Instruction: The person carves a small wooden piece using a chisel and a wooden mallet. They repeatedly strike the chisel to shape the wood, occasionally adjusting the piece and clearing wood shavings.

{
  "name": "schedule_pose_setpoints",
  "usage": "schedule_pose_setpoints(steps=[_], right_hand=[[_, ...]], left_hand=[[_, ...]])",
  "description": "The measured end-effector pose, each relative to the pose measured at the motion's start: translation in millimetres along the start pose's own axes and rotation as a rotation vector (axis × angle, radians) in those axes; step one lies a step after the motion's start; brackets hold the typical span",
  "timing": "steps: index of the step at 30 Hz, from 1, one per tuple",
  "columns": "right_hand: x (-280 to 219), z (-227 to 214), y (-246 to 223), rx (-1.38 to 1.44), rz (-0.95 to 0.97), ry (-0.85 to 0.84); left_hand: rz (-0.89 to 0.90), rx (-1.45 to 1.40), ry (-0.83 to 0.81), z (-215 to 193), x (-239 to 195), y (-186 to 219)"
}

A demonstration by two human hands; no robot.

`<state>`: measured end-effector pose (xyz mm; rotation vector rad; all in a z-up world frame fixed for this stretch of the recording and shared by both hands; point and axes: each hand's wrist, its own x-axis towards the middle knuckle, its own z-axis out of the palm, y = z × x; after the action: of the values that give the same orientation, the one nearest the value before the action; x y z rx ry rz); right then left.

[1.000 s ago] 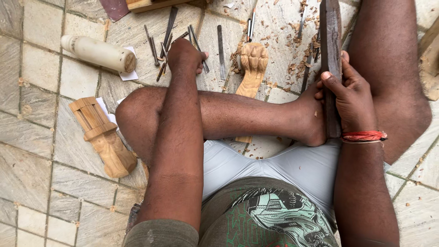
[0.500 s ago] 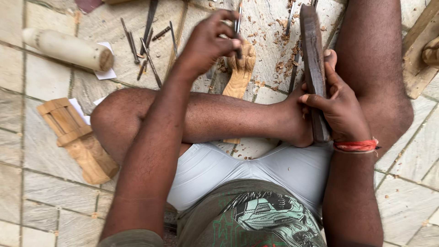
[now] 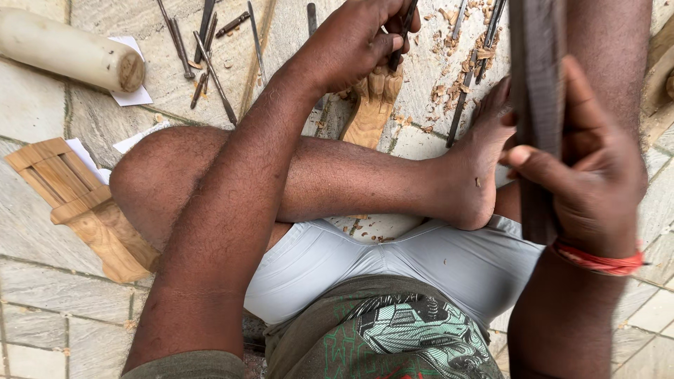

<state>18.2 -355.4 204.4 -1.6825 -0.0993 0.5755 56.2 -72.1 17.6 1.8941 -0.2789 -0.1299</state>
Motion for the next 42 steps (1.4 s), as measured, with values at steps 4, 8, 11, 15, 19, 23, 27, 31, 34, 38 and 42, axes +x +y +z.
schedule_pose_setpoints(steps=[4, 8, 11, 15, 19, 23, 27, 31, 34, 38, 42], right_hand=[[10.4, 1.9, -17.5, -0.140, -0.120, -0.055], [21.1, -3.2, -19.3, -0.364, -0.200, -0.101], [29.4, 0.4, -15.4, -0.434, -0.222, -0.116], [41.9, 9.0, -21.5, -0.902, -0.292, -0.159], [37.8, 11.6, -35.6, -1.053, -0.392, -0.125], [35.3, 12.2, -34.9, -1.061, -0.558, -0.118], [37.0, 2.5, -36.7, -1.152, -0.588, -0.130], [35.7, 1.8, -30.6, -1.205, -0.392, -0.050], [32.9, -0.9, -35.4, -1.210, -0.427, -0.102], [28.7, 1.3, -33.0, -1.061, -0.542, -0.101], [23.1, -6.8, -27.6, -1.010, -0.453, -0.122]], left_hand=[[0.041, 0.039, 0.024, 0.9, -0.1, 7.7], [-0.081, -0.041, -0.029, 1.0, -2.1, 13.3], [-0.016, 0.018, 0.004, 3.0, -4.3, 13.1], [0.105, 0.166, 0.059, 3.7, -10.6, 13.0], [0.036, 0.165, 0.060, 5.4, -13.9, 12.6], [0.138, 0.183, 0.121, 7.8, -15.6, 13.7], [0.034, 0.201, 0.079, 5.3, -10.3, 20.0], [0.142, 0.184, 0.115, 8.4, -16.5, 21.0], [0.079, 0.204, 0.082, 5.6, -14.2, 26.5], [0.065, 0.240, 0.073, 4.2, -16.2, 30.9], [0.030, 0.259, 0.019, 3.4, -24.3, 34.1]])
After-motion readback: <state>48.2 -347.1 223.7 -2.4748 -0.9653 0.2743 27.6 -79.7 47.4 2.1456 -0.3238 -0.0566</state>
